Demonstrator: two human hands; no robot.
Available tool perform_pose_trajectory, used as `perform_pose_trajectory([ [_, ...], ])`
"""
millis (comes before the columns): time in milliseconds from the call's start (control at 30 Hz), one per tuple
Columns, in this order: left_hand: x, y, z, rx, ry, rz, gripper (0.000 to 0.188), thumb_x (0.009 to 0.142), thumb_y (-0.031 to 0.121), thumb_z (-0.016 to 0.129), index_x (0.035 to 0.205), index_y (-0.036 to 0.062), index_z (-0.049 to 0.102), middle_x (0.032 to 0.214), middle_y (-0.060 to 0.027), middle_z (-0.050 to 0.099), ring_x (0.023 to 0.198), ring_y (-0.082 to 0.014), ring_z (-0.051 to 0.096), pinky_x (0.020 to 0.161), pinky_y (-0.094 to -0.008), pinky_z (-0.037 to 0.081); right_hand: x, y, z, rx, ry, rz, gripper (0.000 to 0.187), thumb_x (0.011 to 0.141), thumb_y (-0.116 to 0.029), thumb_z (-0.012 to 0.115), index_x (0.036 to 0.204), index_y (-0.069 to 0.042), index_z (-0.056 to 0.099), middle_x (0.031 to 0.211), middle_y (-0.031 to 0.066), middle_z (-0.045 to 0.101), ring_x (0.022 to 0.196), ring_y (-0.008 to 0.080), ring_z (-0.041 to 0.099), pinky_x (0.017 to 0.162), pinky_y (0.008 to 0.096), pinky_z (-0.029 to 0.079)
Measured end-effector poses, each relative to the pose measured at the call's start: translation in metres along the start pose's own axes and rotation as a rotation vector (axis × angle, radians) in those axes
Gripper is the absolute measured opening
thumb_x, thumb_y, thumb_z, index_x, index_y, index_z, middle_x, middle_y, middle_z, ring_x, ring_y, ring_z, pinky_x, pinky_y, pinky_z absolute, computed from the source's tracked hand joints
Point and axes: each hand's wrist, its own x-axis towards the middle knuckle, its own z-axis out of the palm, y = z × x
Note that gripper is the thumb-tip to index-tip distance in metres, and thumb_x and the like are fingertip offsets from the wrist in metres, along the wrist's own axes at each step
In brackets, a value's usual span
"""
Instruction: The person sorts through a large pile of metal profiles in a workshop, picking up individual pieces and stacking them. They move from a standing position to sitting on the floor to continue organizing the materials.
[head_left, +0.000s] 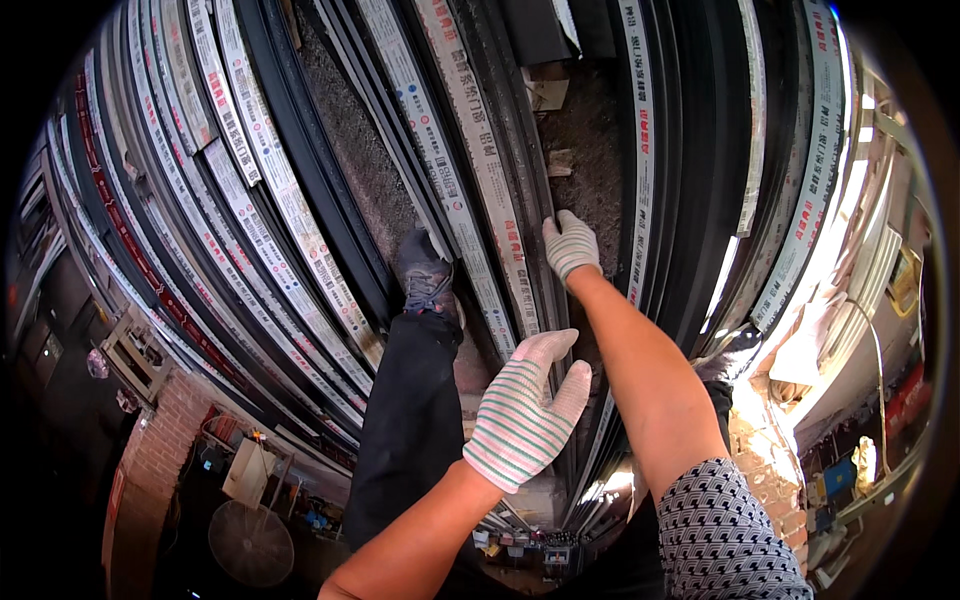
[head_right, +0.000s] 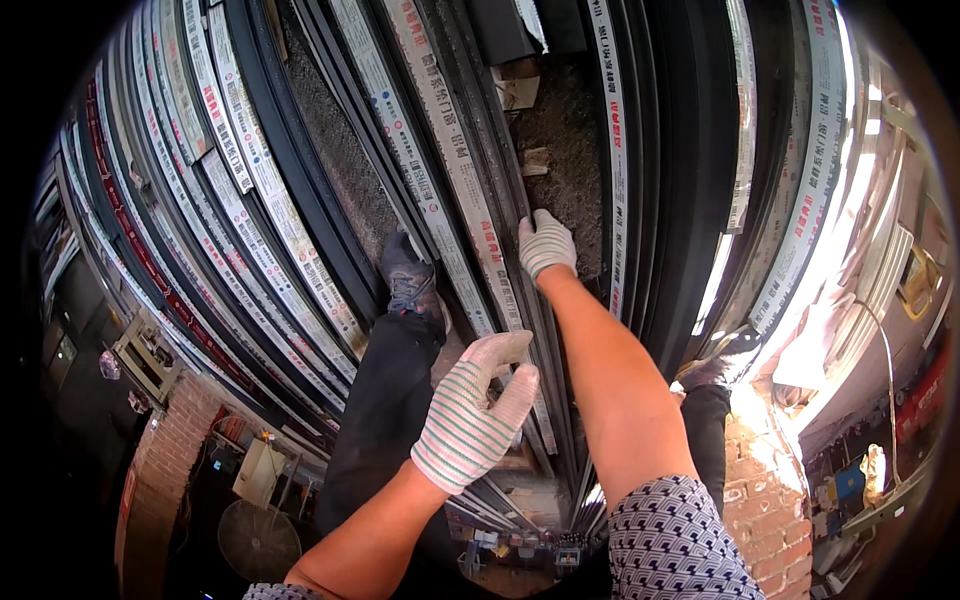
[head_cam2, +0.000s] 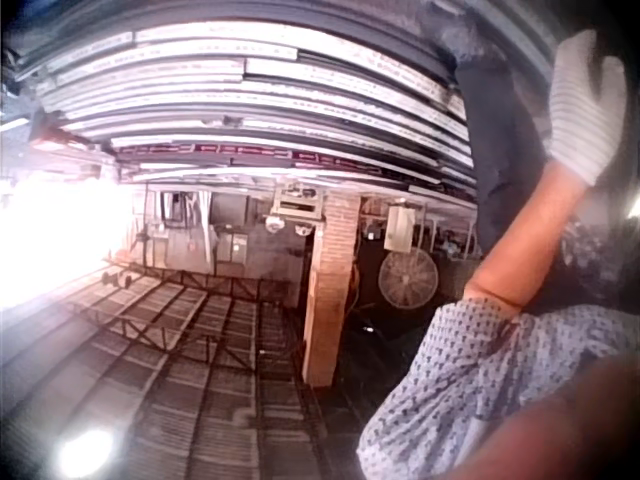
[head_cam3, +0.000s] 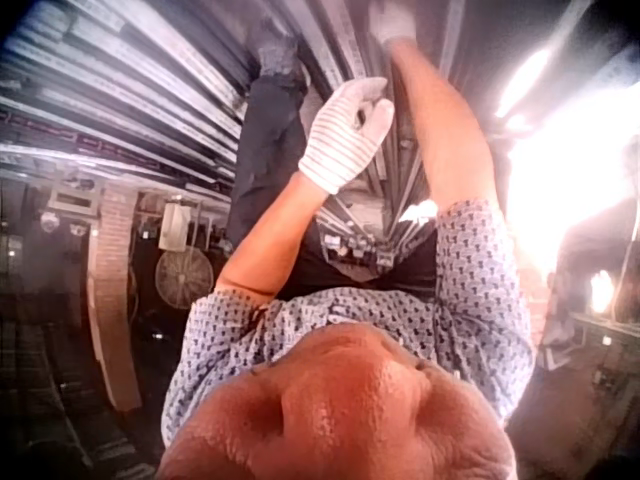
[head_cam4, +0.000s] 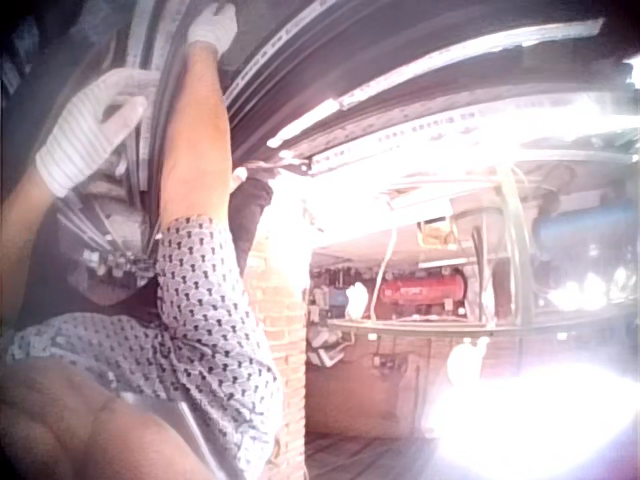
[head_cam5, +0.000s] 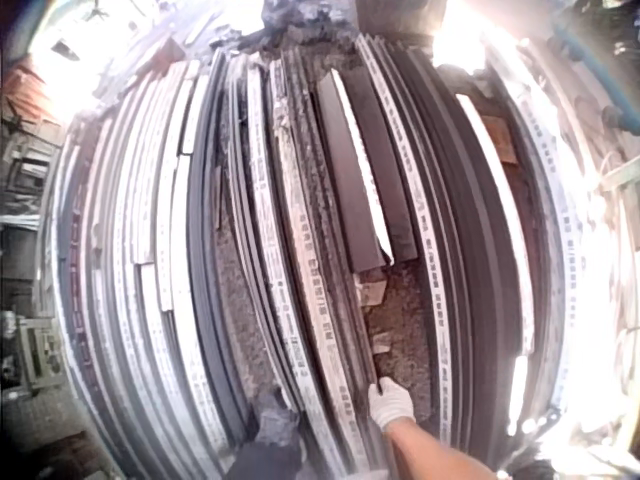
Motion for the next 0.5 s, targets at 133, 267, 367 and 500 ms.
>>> perform_pose_trajectory([
  [133,-0.001,-0.001,-0.003,-0.016,-0.003,-0.009,0.04,0.099,0.018,0.061,0.131,-0.0035,0.057,0.123,-0.0196,0.06,0.113,-0.0276,0.063,0.1,-0.0362,0.048,-0.019,-0.01,-0.018,-0.119,0.001,-0.031,0.039,0.101,-0.033,0.05,0.115,0.0,0.066,0.106,0.0288,0.067,0.104,0.0462,0.062,0.089,0.0497,0.05],
  [267,-0.002,0.003,-0.005,-0.056,-0.002,-0.028,0.041,0.099,0.019,0.061,0.133,-0.003,0.056,0.125,-0.0198,0.06,0.115,-0.0277,0.062,0.101,-0.0363,0.048,-0.04,0.004,-0.03,-0.142,0.138,-0.082,0.036,0.102,-0.031,0.049,0.112,-0.001,0.066,0.105,0.0265,0.068,0.101,0.0451,0.064,0.088,0.0507,0.051],
  [367,-0.001,0.005,-0.004,-0.081,-0.007,-0.038,0.041,0.099,0.018,0.062,0.133,-0.0028,0.056,0.125,-0.0197,0.06,0.116,-0.0276,0.062,0.102,-0.0362,0.048,-0.04,0.024,-0.04,-0.116,0.256,-0.14,0.037,0.102,-0.03,0.049,0.116,0.0,0.065,0.102,0.0268,0.069,0.099,0.0435,0.065,0.087,0.0495,0.052],
  [500,0.001,0.003,-0.005,-0.103,-0.004,-0.023,0.041,0.099,0.019,0.062,0.133,-0.0026,0.056,0.125,-0.0196,0.06,0.117,-0.0275,0.062,0.102,-0.0357,0.047,-0.049,0.025,-0.048,-0.145,0.253,-0.112,0.037,0.103,-0.03,0.049,0.116,0.001,0.065,0.102,0.0268,0.069,0.099,0.0432,0.066,0.087,0.0491,0.052],
])
